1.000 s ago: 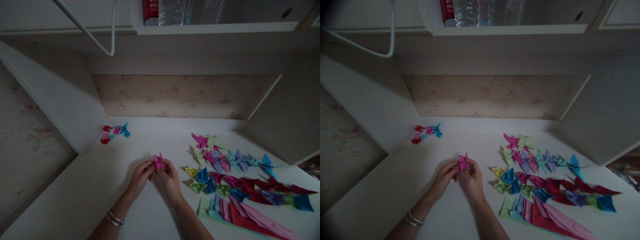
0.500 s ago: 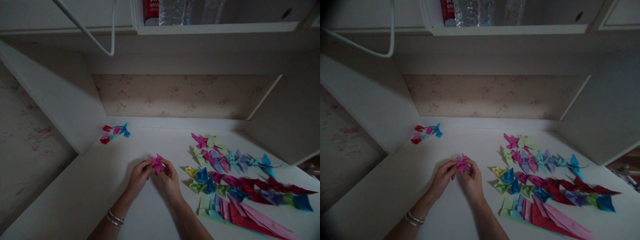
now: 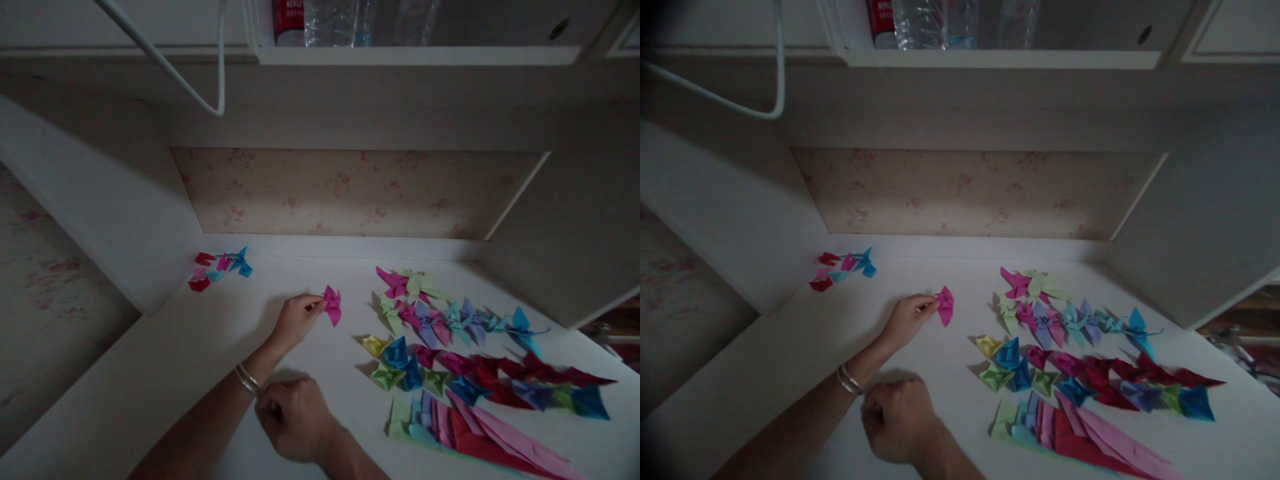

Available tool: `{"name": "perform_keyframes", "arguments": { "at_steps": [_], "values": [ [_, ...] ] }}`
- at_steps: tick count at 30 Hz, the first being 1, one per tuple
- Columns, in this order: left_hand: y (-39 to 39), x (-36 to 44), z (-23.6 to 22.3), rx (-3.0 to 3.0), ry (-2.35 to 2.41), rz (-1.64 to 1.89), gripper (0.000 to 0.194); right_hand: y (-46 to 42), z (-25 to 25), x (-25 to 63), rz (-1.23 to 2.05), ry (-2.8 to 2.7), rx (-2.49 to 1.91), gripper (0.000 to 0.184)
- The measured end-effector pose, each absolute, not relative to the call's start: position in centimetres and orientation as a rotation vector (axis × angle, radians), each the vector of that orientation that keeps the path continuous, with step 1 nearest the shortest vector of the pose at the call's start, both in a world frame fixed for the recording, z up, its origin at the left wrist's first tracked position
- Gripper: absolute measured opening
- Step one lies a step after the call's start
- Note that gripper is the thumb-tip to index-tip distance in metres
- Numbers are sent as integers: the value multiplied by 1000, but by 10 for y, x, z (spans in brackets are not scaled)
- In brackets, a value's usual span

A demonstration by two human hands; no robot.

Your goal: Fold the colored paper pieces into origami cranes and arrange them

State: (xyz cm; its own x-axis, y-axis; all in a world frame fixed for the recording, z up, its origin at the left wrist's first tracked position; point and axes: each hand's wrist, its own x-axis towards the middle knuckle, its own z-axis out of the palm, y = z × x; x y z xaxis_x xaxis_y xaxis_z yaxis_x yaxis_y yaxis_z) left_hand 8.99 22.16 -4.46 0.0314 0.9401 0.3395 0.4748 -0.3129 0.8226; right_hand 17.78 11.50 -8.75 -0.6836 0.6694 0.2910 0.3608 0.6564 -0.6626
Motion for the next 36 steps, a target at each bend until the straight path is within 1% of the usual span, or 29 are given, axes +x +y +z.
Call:
{"name": "perform_keyframes", "arguments": {
  "at_steps": [4,6,11,19,21,23,25,26,29,31,34,36],
  "values": [
    [253,128,-56,1920,1335,909,29,117,-88,180,688,-2397,-781,11],
    [263,142,-63,1951,1312,816,27,118,-89,179,623,-2405,-767,8],
    [276,164,-75,1960,1350,792,27,119,-93,175,510,-2425,-736,2],
    [280,180,-84,1878,1387,820,28,121,-98,173,578,-2361,-740,17],
    [279,180,-84,1853,1367,825,27,121,-98,174,597,-2354,-743,17],
    [278,177,-82,1822,1350,841,25,121,-97,175,621,-2353,-744,13],
    [276,168,-77,1781,1350,872,27,121,-94,176,675,-2337,-742,8],
    [274,160,-75,1757,1356,889,28,122,-92,177,724,-2315,-745,8],
    [260,129,-63,1650,1364,932,30,126,-87,178,964,-2170,-790,16],
    [243,105,-54,1478,1319,985,29,132,-84,177,1132,-1992,-853,19],
    [206,74,-43,1183,1231,1085,29,143,-84,173,1328,-1666,-956,15],
    [179,63,-41,1089,1188,1136,30,149,-86,170,1445,-1483,-982,15]
  ]
}}
